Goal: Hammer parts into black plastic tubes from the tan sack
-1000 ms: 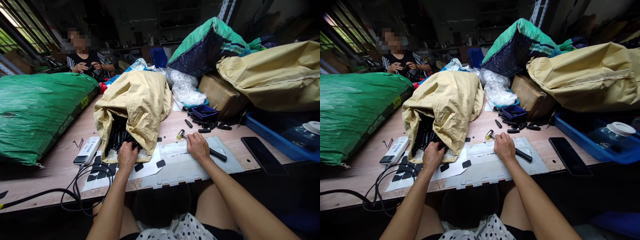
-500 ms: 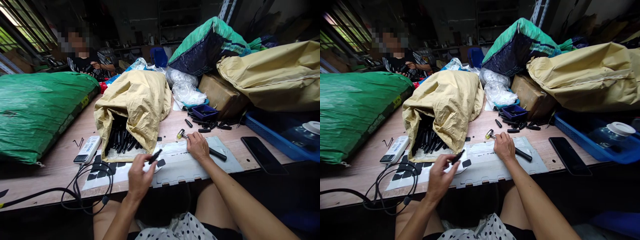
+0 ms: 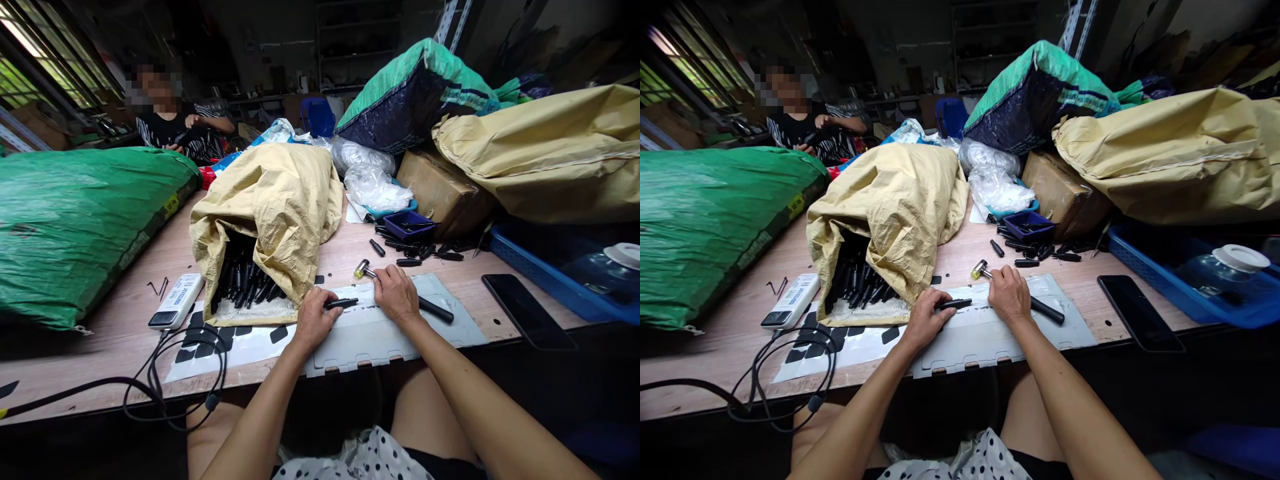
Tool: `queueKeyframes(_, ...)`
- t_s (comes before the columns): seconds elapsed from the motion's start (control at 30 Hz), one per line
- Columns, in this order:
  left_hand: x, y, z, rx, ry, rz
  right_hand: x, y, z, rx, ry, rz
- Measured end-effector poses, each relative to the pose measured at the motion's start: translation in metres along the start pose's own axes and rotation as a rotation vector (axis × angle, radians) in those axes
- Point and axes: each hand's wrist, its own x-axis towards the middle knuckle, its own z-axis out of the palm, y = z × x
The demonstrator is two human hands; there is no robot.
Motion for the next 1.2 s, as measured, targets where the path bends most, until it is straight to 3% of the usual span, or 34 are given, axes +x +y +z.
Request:
queueKeyframes(0.27,0.002,-0.001,0.003,-0.004,-0.012,-0.038,0.005,0.006,-0.001,0.047,-0.068,-0.001)
queueKeyframes(0.43,0.003,0.000,0.003,-0.027,-0.011,-0.068,0.008,0.001,-0.025,0.264,-0.039,0.056)
queueKeyframes(0.57,0.004,0.002,0.004,-0.047,0.000,-0.097,-0.012,-0.019,-0.049,0.524,0.014,-0.009)
queueKeyframes(0.7,0.004,0.002,0.006,-0.050,0.008,-0.119,-0.039,-0.040,-0.055,0.665,-0.060,-0.072)
queueKeyframes(1.0,0.004,0.003,0.006,-0.034,0.014,-0.128,-0.052,-0.058,-0.054,0.571,-0.084,-0.158)
queueKeyframes(1.13,0.004,0.004,0.005,-0.045,0.024,-0.140,-0.052,-0.058,-0.059,0.454,-0.160,-0.166)
queueKeyframes(1.2,0.004,0.005,0.005,-0.050,0.022,-0.143,-0.051,-0.055,-0.063,0.448,-0.131,-0.150)
